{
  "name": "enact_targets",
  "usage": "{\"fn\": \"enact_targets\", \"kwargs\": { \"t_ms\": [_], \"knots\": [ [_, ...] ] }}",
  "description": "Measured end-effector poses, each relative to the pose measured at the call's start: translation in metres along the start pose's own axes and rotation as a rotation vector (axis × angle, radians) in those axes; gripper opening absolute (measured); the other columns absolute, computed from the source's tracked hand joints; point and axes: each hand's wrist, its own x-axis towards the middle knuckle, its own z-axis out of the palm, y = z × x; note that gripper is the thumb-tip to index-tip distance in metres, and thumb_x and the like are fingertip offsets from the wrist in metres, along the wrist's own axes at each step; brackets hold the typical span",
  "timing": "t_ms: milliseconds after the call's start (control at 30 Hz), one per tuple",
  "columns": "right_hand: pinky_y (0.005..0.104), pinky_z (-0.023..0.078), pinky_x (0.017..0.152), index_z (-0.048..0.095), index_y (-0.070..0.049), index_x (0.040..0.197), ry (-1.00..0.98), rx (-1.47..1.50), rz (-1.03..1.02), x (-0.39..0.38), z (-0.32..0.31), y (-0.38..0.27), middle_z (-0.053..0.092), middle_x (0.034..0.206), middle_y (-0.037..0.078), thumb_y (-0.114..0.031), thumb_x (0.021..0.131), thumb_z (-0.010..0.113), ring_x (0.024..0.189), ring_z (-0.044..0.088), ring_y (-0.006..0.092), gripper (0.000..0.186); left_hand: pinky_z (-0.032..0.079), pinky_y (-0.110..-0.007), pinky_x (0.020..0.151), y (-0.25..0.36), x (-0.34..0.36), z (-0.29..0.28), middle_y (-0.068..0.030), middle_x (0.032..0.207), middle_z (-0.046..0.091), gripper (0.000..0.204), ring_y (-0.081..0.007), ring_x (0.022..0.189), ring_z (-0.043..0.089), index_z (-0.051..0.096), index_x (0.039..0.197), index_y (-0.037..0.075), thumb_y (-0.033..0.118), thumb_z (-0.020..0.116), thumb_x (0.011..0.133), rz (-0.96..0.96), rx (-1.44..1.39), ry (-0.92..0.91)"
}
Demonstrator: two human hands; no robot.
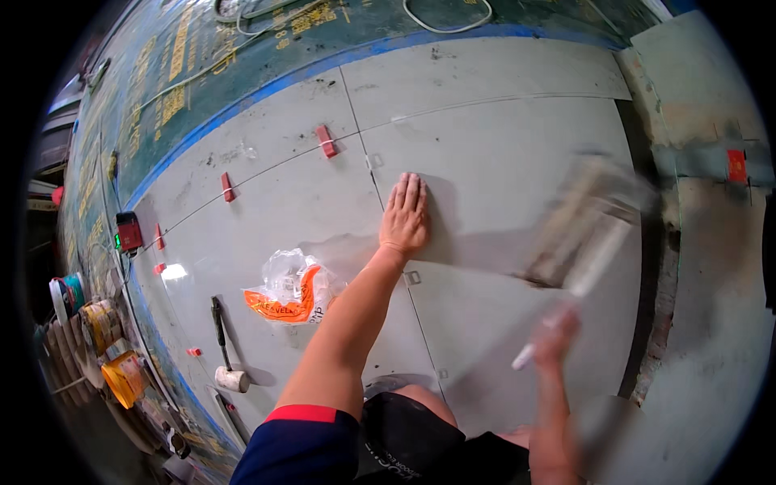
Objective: The person lays a large ceramic tile onto a prepared mortar bed, using a trowel and a mallet to position it and ensure a level surface.
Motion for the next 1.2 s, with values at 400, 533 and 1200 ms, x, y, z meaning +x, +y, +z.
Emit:
{"fn": "enact_targets", "kwargs": {
  "t_ms": [400,533,1200],
  "knots": [
    [0.0199,0.017,0.032,0.049,-0.011,0.087,0.116,0.75,-0.04,-0.039,-0.157,-0.164,0.033,0.05,-0.005,-0.048,0.096,0.042,0.035,0.023,0.0034,0.038,0.025,-0.042,0.112,-0.003,-0.022,-0.027,-0.0183,0.141,0.038,0.055,-0.0337,0.134,0.032,0.041,0.133,-0.004,0.018,0.041,0.082,-0.035,0.005,-0.013],
    [0.0354,0.044,0.058,0.053,-0.001,0.106,0.33,0.257,-0.243,-0.042,-0.087,-0.068,0.054,0.068,0.01,-0.038,0.097,0.044,0.065,0.054,0.0241,0.039,0.025,-0.042,0.112,0.006,-0.014,-0.026,-0.0183,0.142,0.037,0.055,-0.0336,0.134,0.031,0.041,0.133,-0.004,0.018,0.042,0.082,0.001,0.017,-0.014],
    [0.0391,0.041,0.063,0.061,0.002,0.095,0.009,0.174,0.314,0.028,-0.052,0.038,0.056,0.076,0.019,-0.047,0.095,0.04,0.072,0.054,0.0295,0.053,0.03,-0.043,0.108,0.044,0.007,0.028,-0.0206,0.133,0.045,0.049,-0.0374,0.127,0.038,0.048,0.124,-0.006,0.013,0.045,0.079,0.079,0.049,0.088]
  ]
}}
